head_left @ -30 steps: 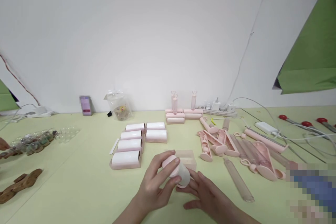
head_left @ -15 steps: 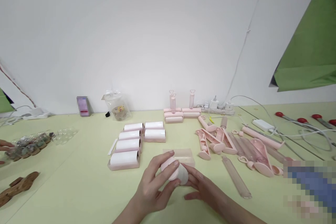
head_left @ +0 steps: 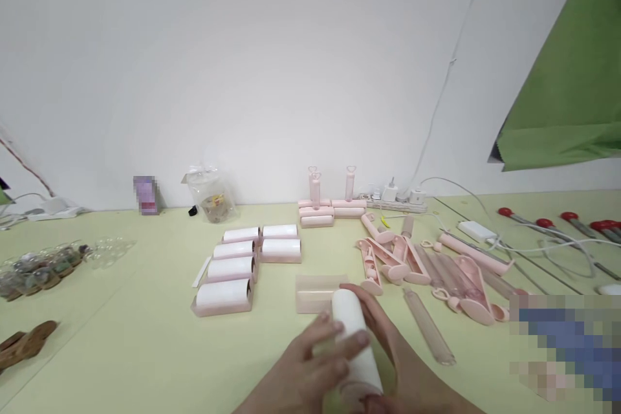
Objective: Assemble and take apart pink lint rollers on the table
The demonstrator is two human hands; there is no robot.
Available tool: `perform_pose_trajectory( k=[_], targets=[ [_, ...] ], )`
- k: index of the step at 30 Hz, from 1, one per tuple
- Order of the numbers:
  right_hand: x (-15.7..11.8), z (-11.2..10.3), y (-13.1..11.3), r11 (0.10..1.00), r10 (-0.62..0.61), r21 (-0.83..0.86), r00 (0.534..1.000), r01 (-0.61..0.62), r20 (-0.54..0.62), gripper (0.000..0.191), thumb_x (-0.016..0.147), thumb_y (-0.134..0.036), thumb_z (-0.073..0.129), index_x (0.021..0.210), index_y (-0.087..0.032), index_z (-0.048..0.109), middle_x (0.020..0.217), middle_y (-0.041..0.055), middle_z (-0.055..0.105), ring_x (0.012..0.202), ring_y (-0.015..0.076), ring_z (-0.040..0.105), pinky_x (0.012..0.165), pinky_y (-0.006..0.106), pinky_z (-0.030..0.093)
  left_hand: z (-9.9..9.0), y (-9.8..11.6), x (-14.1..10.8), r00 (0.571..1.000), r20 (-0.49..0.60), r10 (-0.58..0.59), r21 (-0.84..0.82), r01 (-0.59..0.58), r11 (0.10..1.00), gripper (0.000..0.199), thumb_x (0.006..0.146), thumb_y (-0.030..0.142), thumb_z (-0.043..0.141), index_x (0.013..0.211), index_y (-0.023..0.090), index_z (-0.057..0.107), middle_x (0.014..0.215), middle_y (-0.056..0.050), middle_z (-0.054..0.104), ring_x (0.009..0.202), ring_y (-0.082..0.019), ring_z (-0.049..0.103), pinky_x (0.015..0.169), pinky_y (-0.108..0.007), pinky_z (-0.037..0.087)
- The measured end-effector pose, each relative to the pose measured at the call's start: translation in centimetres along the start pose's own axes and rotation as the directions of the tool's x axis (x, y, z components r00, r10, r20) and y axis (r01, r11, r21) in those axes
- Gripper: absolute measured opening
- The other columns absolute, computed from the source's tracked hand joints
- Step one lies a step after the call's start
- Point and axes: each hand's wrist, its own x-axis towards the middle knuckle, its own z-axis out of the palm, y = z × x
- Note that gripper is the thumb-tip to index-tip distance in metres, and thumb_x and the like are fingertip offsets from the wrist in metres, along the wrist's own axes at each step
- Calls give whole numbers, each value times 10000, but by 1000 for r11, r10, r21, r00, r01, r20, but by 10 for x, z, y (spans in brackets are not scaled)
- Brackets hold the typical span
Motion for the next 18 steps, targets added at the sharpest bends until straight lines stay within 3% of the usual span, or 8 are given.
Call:
perform_pose_trajectory(
  k=[2,5,8,10,12,15,16,18],
  targets=[
    [-1,-2,-7,974,-122,-205,986,97,-114,1042,433,-222,738,1315,-221,185,1282,130,342,1134,355,356,918,424,315,6,1,4,987,-111,-119,-175,99,980,644,577,529,667,1121,221,511,1111,-136,575,1072,-285,499,911,-440,398],
    [-1,1,-8,886,-259,-428,956,179,-137,1001,407,-240,749,1290,-218,278,1290,127,345,1196,395,250,997,485,162,21,9,12,924,-53,-379,-518,299,801,832,610,626,571,1282,239,269,1191,-148,500,1019,-283,529,828,-419,442],
    [-1,11,-1,834,-256,-514,966,200,-39,903,490,-283,707,1296,-242,303,1291,112,376,1217,375,239,1009,508,90,32,18,15,775,201,-598,-660,559,502,918,610,613,584,1316,322,73,1032,-98,584,669,-207,628,570,-320,498],
    [1,13,1,816,-197,-552,980,173,16,945,514,-303,697,1337,-242,237,1332,108,339,1227,358,239,1006,496,122,33,22,16,675,281,-682,-631,665,399,893,652,543,598,1308,348,25,899,-50,605,458,-132,576,418,-236,448],
    [5,5,-2,811,-140,-574,990,115,1,933,552,-342,680,1350,-235,209,1348,101,324,1220,333,267,983,460,209,30,23,18,616,285,-735,-614,706,354,835,687,492,589,1295,355,34,792,-2,585,370,-95,519,336,-189,394],
    [22,-29,-16,759,-134,-649,966,-43,-221,488,748,-379,499,1216,-262,419,1225,72,464,1094,253,429,871,378,349,23,24,22,596,271,-756,-625,706,333,741,694,494,572,1260,359,113,714,39,541,353,-84,494,285,-165,371],
    [30,-44,-21,696,-150,-710,946,-106,-288,351,784,-370,446,1111,-256,503,1154,69,512,1032,238,466,836,363,363,22,23,24,601,266,-753,-623,704,341,714,692,495,572,1244,361,140,709,43,532,351,-80,487,279,-162,370],
    [49,-74,-30,432,-122,-852,918,-294,-378,261,774,-380,432,912,-225,591,1023,71,575,961,240,488,794,349,354,21,23,25,629,254,-735,-613,692,381,686,683,491,585,1217,357,176,712,45,526,353,-74,480,275,-161,372]
  ],
)
